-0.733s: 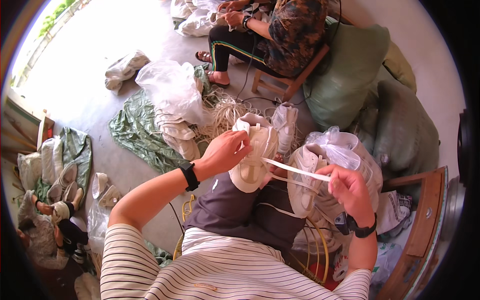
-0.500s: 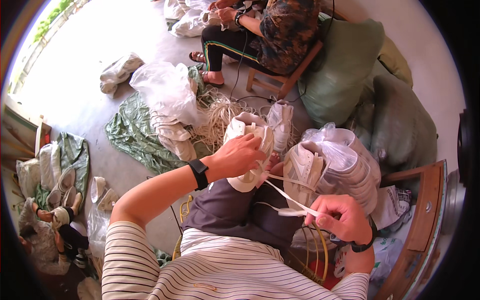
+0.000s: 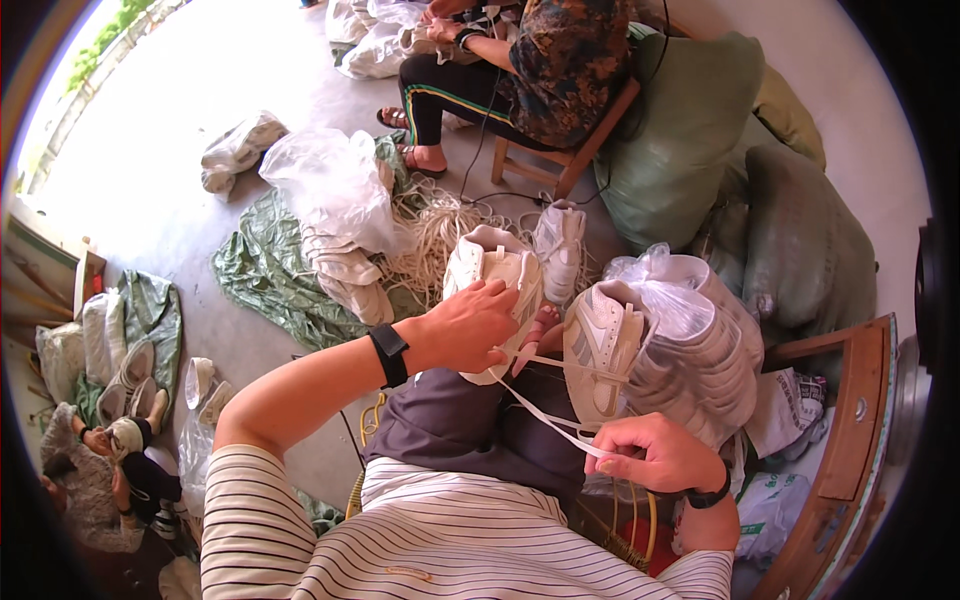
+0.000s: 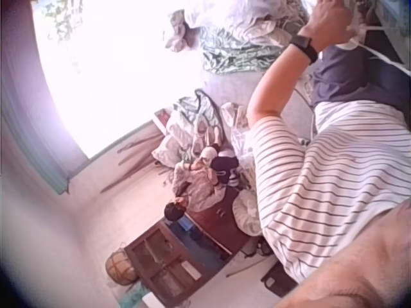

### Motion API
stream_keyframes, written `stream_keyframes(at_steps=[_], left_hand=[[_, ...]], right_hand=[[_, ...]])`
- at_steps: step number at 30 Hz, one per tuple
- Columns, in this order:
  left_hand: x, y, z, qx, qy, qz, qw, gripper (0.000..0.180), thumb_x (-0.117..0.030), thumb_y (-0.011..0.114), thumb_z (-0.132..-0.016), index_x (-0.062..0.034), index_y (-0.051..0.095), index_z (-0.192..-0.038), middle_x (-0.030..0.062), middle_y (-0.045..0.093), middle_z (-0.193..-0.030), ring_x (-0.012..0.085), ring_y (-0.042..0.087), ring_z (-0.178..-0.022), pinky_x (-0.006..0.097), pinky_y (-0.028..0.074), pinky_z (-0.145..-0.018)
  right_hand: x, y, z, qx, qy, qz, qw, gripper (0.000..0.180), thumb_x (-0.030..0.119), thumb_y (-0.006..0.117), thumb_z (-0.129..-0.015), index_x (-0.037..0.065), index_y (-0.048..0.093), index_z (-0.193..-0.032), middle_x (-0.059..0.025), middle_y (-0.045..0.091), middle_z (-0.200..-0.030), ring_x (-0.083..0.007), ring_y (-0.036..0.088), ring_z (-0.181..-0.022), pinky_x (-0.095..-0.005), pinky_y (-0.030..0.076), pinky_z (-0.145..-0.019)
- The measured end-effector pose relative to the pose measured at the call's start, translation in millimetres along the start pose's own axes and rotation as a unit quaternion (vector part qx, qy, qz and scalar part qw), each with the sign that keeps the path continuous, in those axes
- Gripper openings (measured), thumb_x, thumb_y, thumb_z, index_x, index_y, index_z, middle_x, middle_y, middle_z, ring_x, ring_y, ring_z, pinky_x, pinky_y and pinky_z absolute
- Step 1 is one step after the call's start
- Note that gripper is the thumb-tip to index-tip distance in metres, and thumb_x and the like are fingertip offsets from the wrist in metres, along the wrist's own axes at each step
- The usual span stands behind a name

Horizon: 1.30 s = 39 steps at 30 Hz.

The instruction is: Lacing a pair of white sneakers while sitting in a workshop.

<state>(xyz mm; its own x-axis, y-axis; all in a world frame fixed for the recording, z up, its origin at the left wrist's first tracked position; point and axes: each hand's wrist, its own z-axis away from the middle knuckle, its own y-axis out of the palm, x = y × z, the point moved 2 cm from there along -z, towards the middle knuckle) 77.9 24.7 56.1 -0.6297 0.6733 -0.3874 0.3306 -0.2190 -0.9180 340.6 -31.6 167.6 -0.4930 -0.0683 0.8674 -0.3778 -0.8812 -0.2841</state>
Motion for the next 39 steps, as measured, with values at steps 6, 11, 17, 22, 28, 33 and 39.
stream_keyframes(at_steps=[6,11,17,22,28,33,39], left_hand=[[-19,-12,-2,-0.018,0.014,0.072,0.997,0.019,-0.023,0.073,-0.074,-0.0061,0.064,-0.078,0.0093,0.051,-0.097,0.0272,0.048,-0.098,0.038,0.040,-0.086],[-47,-71,-7,-0.102,0.040,0.351,0.930,0.023,-0.020,0.072,-0.079,-0.0034,0.057,-0.074,0.0062,0.050,-0.094,0.0212,0.045,-0.094,0.033,0.036,-0.086],[-59,-135,5,-0.119,0.058,0.677,0.724,0.022,-0.024,0.071,-0.082,-0.0095,0.055,-0.077,0.0062,0.049,-0.098,0.0175,0.043,-0.094,0.033,0.034,-0.082],[-35,-166,33,-0.247,0.114,0.693,0.668,0.020,-0.028,0.064,-0.085,-0.0127,0.053,-0.093,0.0065,0.048,-0.104,0.0214,0.043,-0.104,0.037,0.034,-0.094],[6,-186,82,-0.338,0.111,0.704,0.615,0.007,-0.010,0.057,-0.088,-0.0102,0.052,-0.093,0.0071,0.047,-0.110,0.0214,0.043,-0.115,0.036,0.036,-0.098],[74,-163,136,-0.478,-0.015,0.707,0.521,0.008,-0.006,0.054,-0.091,-0.0088,0.057,-0.098,0.0083,0.057,-0.112,0.0244,0.053,-0.109,0.040,0.043,-0.094],[174,-102,224,-0.576,-0.327,0.598,0.451,0.022,-0.015,0.059,-0.092,-0.0093,0.059,-0.113,0.0027,0.061,-0.109,0.0116,0.056,-0.098,0.028,0.044,-0.088]], right_hand=[[-15,5,3,0.002,0.009,0.004,1.000,0.027,0.028,0.061,-0.095,0.002,0.062,-0.087,-0.0041,0.058,-0.072,-0.0113,0.050,-0.063,-0.0263,0.041,-0.058],[-33,9,8,-0.002,0.024,0.019,1.000,0.030,0.031,0.060,-0.095,0.003,0.062,-0.085,-0.0048,0.059,-0.070,-0.0133,0.052,-0.061,-0.0291,0.042,-0.057],[-40,5,13,-0.014,0.053,0.044,0.998,0.028,0.029,0.060,-0.095,0.003,0.063,-0.086,-0.0057,0.057,-0.064,-0.0149,0.051,-0.058,-0.0295,0.042,-0.057],[-45,-8,34,-0.039,0.063,0.026,0.997,0.024,0.026,0.060,-0.095,0.004,0.064,-0.085,-0.0038,0.059,-0.065,-0.0100,0.051,-0.059,-0.0268,0.041,-0.057],[-54,-33,69,-0.155,0.093,-0.082,0.980,0.024,0.022,0.058,-0.096,0.003,0.062,-0.082,0.0011,0.062,-0.069,-0.0038,0.049,-0.063,-0.0222,0.039,-0.057],[-76,-57,75,-0.307,0.154,-0.046,0.938,0.026,0.020,0.056,-0.097,0.003,0.058,-0.078,0.0034,0.060,-0.067,-0.0027,0.047,-0.060,-0.0229,0.036,-0.053],[-105,-62,55,-0.386,0.186,0.202,0.881,0.023,0.017,0.062,-0.089,-0.005,0.060,-0.079,-0.0099,0.060,-0.067,-0.0167,0.057,-0.060,-0.0327,0.044,-0.059]])
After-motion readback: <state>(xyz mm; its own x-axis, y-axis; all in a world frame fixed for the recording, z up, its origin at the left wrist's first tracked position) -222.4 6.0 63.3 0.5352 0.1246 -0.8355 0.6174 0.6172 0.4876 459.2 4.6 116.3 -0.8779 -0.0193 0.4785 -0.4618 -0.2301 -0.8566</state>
